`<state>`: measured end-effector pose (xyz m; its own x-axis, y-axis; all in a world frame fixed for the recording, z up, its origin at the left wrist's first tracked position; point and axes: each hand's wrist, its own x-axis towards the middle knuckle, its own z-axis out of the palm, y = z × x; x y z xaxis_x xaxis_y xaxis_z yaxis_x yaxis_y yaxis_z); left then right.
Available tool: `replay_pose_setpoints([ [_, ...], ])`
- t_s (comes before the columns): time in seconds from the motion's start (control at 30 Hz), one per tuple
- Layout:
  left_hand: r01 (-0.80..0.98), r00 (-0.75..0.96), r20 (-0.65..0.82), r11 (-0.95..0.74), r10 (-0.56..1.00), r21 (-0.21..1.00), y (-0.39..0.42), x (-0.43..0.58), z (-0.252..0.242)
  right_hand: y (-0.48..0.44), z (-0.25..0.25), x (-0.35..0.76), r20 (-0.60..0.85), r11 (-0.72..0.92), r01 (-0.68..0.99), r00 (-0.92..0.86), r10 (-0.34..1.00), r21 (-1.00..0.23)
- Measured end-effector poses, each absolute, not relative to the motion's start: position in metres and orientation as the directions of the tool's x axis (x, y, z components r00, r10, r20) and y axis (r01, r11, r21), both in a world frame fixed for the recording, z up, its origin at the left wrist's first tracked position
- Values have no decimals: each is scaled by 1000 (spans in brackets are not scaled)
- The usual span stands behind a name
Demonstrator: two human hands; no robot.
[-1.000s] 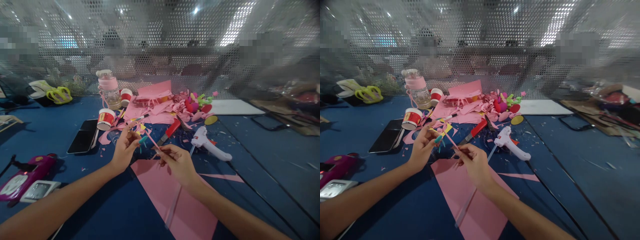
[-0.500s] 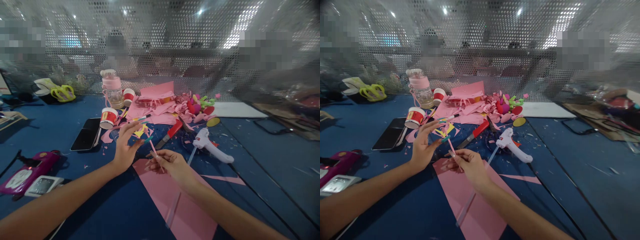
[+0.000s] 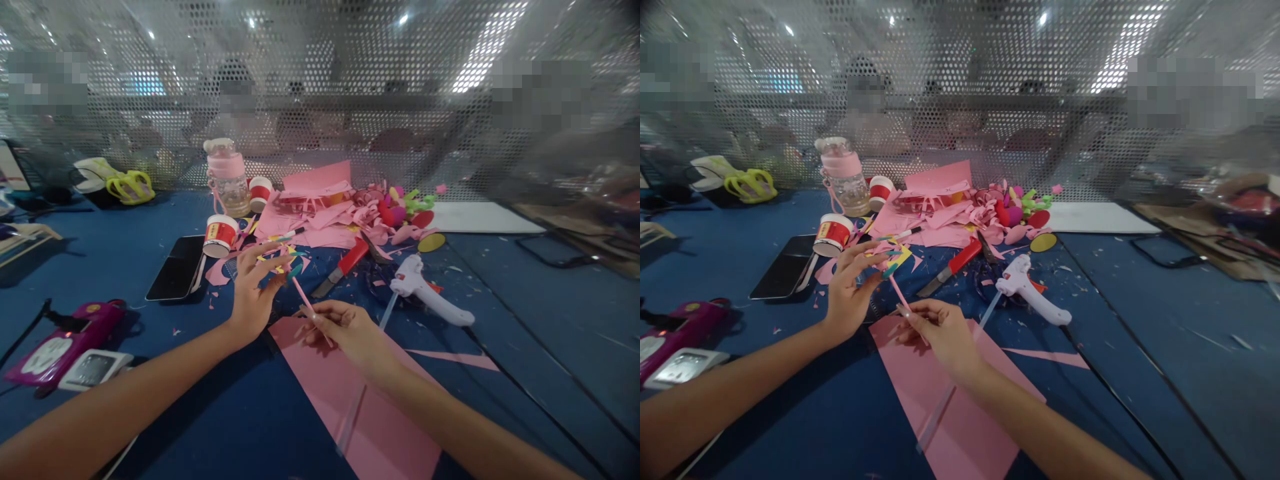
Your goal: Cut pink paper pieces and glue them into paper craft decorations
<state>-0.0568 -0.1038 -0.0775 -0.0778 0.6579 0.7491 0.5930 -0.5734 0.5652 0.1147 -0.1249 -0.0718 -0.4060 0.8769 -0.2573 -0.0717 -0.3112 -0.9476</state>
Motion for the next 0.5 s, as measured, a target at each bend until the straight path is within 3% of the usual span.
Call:
replay_pose_setpoints([
  [0.27, 573, -105, 713, -544, 693, 613, -102, -58, -81, -125, -68, 115, -268, -321, -70, -404, 875, -944],
  [0.37, 381, -167, 648, -557, 743, 738, -100, -55, -83, -124, -69, 116, -267, -352, -139, -419, 868, -926],
  [0.5, -12, -101, 368, -371, 924, 929, -99, -45, -81, -120, -72, 111, -246, -348, -212, -394, 885, -913],
])
